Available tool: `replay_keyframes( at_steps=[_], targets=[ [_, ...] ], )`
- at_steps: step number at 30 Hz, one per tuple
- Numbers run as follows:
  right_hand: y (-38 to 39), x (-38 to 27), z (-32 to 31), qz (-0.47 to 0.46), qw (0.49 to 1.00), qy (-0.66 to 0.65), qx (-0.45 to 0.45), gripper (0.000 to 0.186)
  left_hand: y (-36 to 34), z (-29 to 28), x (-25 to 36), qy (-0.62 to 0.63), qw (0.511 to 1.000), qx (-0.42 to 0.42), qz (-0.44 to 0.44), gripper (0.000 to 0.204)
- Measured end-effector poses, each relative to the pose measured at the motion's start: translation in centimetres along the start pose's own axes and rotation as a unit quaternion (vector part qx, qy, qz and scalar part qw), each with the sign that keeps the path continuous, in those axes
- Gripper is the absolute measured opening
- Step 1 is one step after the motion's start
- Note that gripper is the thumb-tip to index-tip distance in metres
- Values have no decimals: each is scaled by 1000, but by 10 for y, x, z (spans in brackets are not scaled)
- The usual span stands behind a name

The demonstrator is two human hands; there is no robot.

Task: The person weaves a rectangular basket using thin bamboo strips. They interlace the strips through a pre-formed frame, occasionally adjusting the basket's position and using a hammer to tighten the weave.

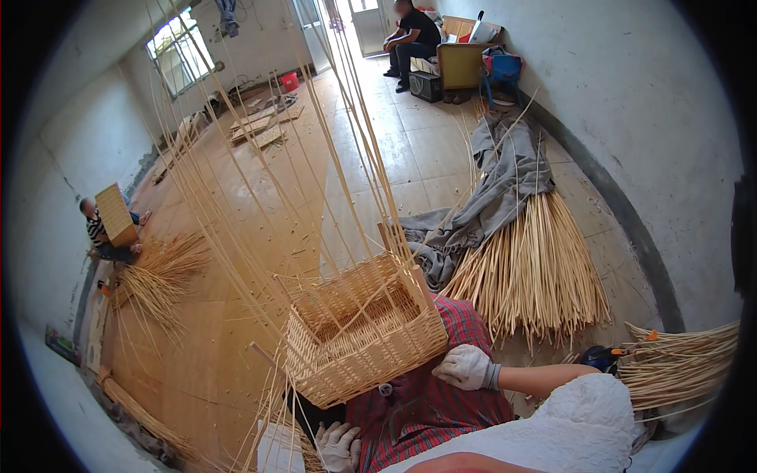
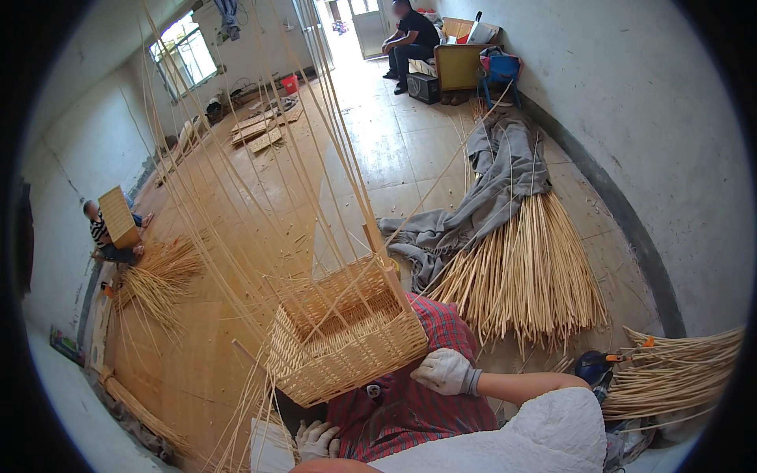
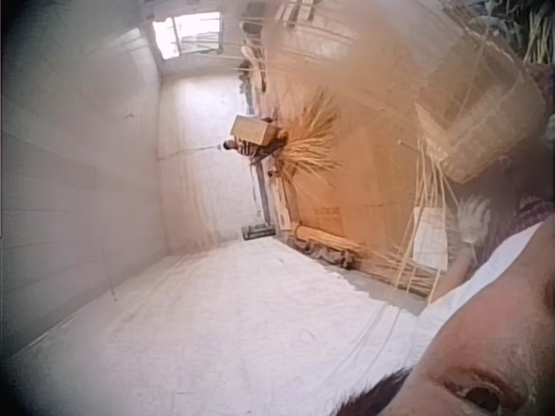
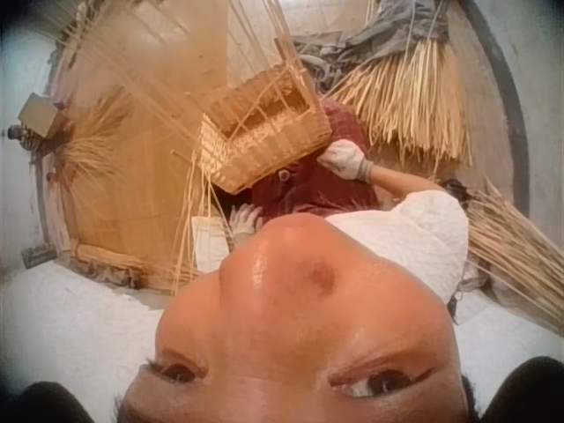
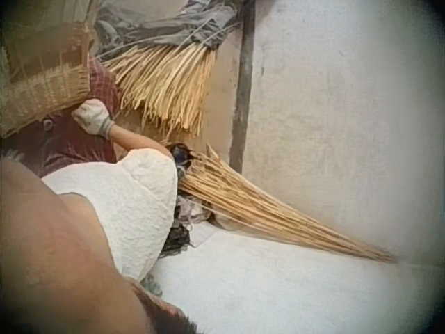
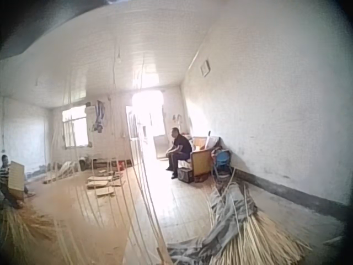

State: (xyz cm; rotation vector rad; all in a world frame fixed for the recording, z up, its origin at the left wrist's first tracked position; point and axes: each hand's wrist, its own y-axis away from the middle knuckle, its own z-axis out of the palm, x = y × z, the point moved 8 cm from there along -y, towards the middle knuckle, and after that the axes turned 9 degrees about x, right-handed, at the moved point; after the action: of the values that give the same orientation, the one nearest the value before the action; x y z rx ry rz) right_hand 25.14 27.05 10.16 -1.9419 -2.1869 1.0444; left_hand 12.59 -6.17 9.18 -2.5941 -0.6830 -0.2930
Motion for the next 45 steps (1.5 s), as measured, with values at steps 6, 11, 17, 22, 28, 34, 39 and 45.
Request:
replay_keyframes(
  at_steps=[6, 11, 17, 22, 28, 34, 39, 45],
  targets=[
    [-2, -2, -2, 0, 1000, 1, -1, 17, 4, 2, -4, 3, 999, 40, 5, 27],
    [-1, 0, 1, 2, 1000, 1, -4, 17, 1, -2, 1, -5, 1000, 17, 11, 28],
    [-1, 0, -1, 7, 1000, 3, -2, 17, -1, 0, 0, 3, 1000, 12, 9, 28],
    [-1, 0, -1, 0, 1000, 1, 6, 17, 3, 4, -3, -4, 1000, -5, 6, 27],
    [2, 2, 3, 20, 999, -2, -31, 20, 6, 4, -5, 3, 999, 38, 6, 27],
    [-2, 0, -2, 22, 999, -2, -27, 19, 5, 5, -5, -4, 998, 56, 22, 29],
    [-1, 0, 0, 16, 1000, -10, -16, 19, 8, 8, -7, -1, 998, 49, 26, 26],
    [-3, -1, -4, 14, 1000, -10, -4, 18, 2, 3, -2, -3, 999, 21, 26, 28]
  ],
)
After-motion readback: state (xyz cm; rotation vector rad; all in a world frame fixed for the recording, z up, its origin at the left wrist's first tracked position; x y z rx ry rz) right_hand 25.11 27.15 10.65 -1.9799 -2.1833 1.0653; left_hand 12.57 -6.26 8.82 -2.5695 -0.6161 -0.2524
